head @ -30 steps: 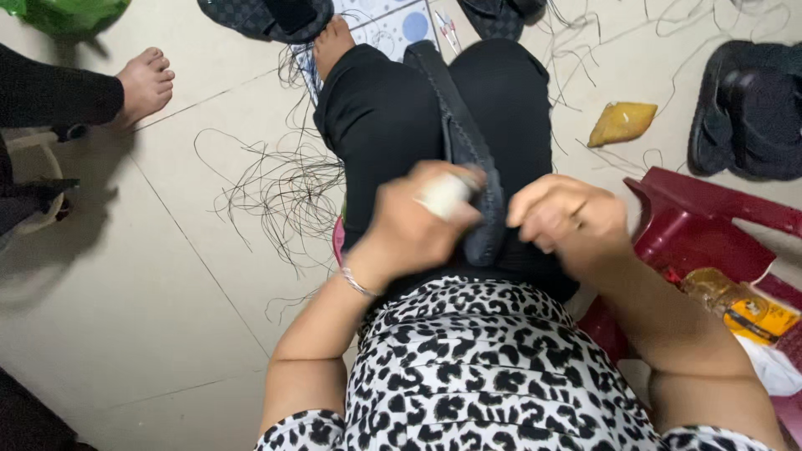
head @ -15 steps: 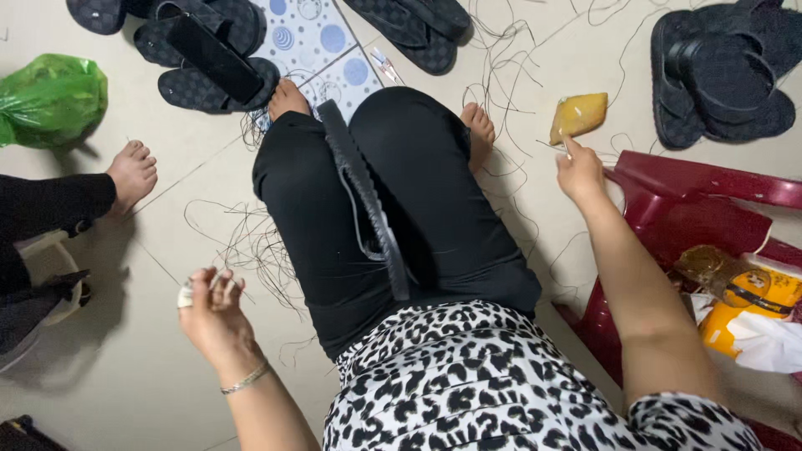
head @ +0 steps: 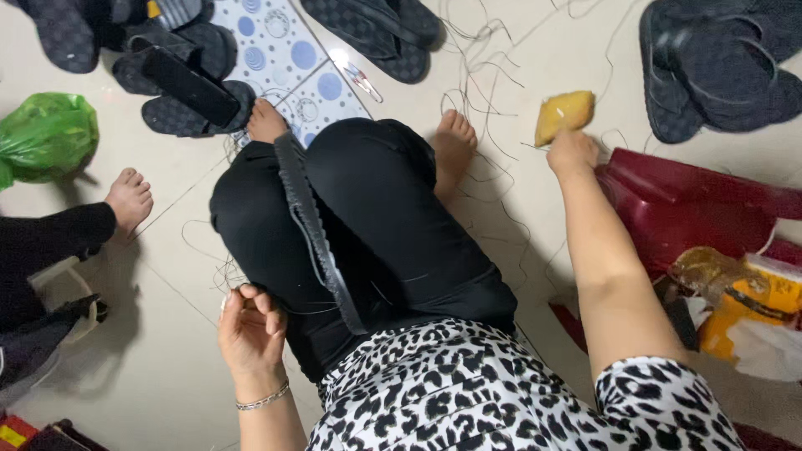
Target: The person stitches a black shoe sole using a needle and black thread while sitting on the floor.
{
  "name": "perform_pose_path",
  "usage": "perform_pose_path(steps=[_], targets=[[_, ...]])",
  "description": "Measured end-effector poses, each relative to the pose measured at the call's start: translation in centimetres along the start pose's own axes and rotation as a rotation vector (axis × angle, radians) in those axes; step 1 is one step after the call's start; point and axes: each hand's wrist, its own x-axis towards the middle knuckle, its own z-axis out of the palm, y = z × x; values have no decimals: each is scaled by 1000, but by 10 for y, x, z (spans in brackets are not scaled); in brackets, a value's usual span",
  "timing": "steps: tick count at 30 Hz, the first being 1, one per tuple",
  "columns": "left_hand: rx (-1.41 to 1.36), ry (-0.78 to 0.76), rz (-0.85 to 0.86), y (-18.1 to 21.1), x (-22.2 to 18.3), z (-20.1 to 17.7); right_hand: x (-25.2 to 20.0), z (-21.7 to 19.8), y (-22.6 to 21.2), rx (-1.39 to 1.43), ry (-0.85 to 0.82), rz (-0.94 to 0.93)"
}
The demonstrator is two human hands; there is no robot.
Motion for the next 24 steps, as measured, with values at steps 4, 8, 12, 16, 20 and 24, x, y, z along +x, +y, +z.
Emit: perform_pose_path(steps=[4,8,12,16,20,24], targets=[[42,40,2,2,9,7,9,2,14,21,54,16],[48,-8,6,8,8,8,-2,-7,30,441,-63,-13],[587,450,168,35,3,65,-26,-10,30,820,188,-210],[1515,261,850,23,3,43,-204,-116,-49,1127,24,-401],[1393,-144,968,18,-12,101,-307,-167,-84,580,172,-1099],[1565,-651,849,6,-3,116,-368,-195,-106,125,260,-1449]])
